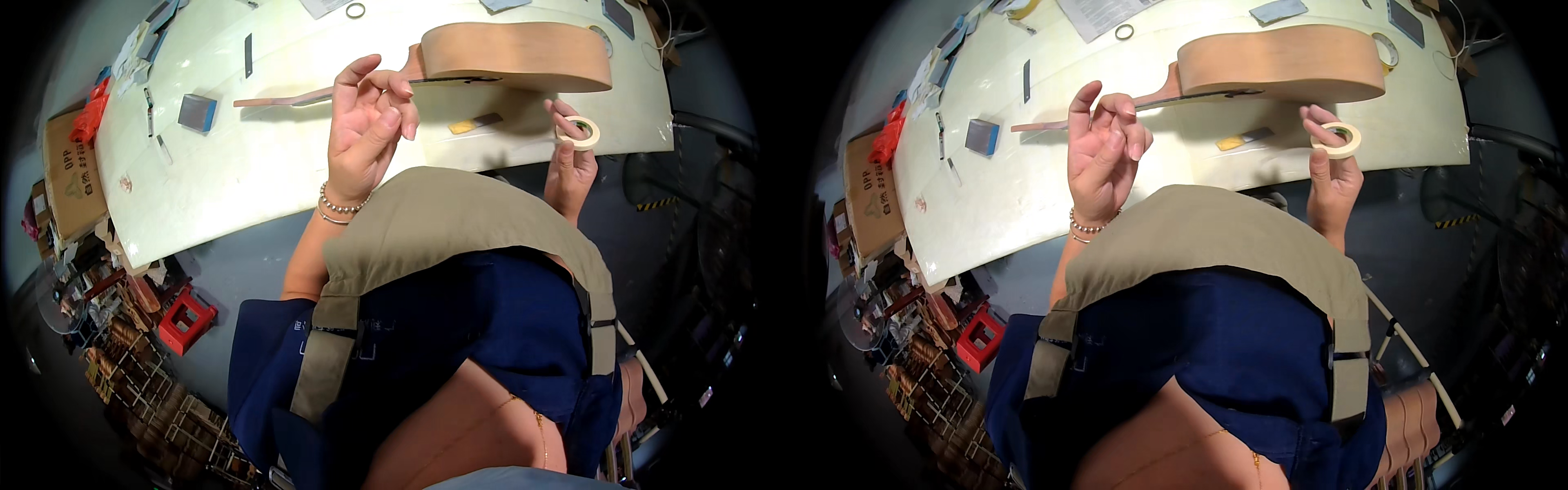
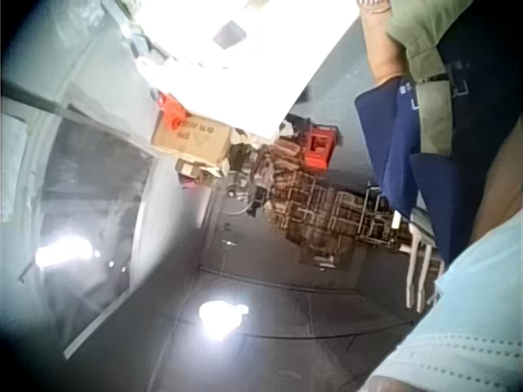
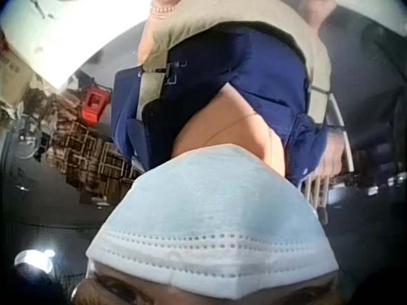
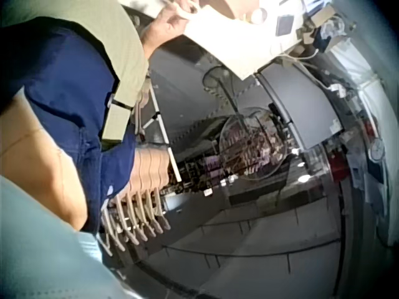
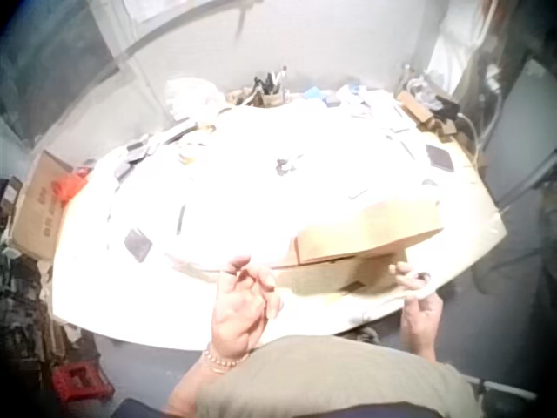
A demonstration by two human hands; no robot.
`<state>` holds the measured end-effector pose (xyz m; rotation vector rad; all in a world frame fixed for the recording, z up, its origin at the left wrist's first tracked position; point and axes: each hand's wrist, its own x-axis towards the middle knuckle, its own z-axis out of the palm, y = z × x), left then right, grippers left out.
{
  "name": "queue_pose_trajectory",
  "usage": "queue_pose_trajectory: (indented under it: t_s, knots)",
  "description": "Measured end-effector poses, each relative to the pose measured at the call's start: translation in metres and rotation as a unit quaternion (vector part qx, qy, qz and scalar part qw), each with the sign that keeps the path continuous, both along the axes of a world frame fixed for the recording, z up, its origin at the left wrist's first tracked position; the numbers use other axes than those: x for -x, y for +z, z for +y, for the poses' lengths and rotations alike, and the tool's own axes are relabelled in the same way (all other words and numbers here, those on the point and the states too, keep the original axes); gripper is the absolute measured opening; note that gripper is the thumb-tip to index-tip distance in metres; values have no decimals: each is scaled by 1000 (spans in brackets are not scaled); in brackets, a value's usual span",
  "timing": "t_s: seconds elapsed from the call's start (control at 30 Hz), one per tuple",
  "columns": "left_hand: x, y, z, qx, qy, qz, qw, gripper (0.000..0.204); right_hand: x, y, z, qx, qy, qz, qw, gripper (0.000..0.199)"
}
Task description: The person assembles acoustic guitars by applying masking tape to the necks and bodies, wiping surfaces with a cloth, and placing finished guitars onto a rack. The person handles guitar bodies, necks, masking tape, and a cloth during the process.
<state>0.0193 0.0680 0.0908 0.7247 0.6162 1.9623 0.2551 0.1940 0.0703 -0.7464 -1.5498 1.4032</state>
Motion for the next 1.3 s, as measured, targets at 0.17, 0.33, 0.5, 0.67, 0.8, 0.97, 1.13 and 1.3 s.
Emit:
queue_pose_trajectory:
  t_s: [0.17,0.33,0.5,0.67,0.8,0.97,1.13,1.3]
  knots:
    - [2,2,3,6,15,73,997,61,34,23,-15,113,78,174,975,47]
    - [3,4,3,15,13,88,996,66,54,48,-29,114,20,107,987,53]
    - [-1,2,3,9,17,42,999,65,62,59,-31,130,22,93,987,51]
    - [-3,3,2,5,21,34,999,64,68,69,-36,136,9,75,988,48]
    - [-4,4,3,12,22,30,999,64,69,70,-36,142,19,54,988,45]
    - [-10,4,6,92,58,80,991,50,74,76,-39,153,0,46,987,40]
    - [-25,-2,8,198,126,226,945,18,81,75,-40,176,-32,80,981,40]
    - [-40,6,16,159,176,271,933,16,84,69,-42,113,-56,82,989,41]
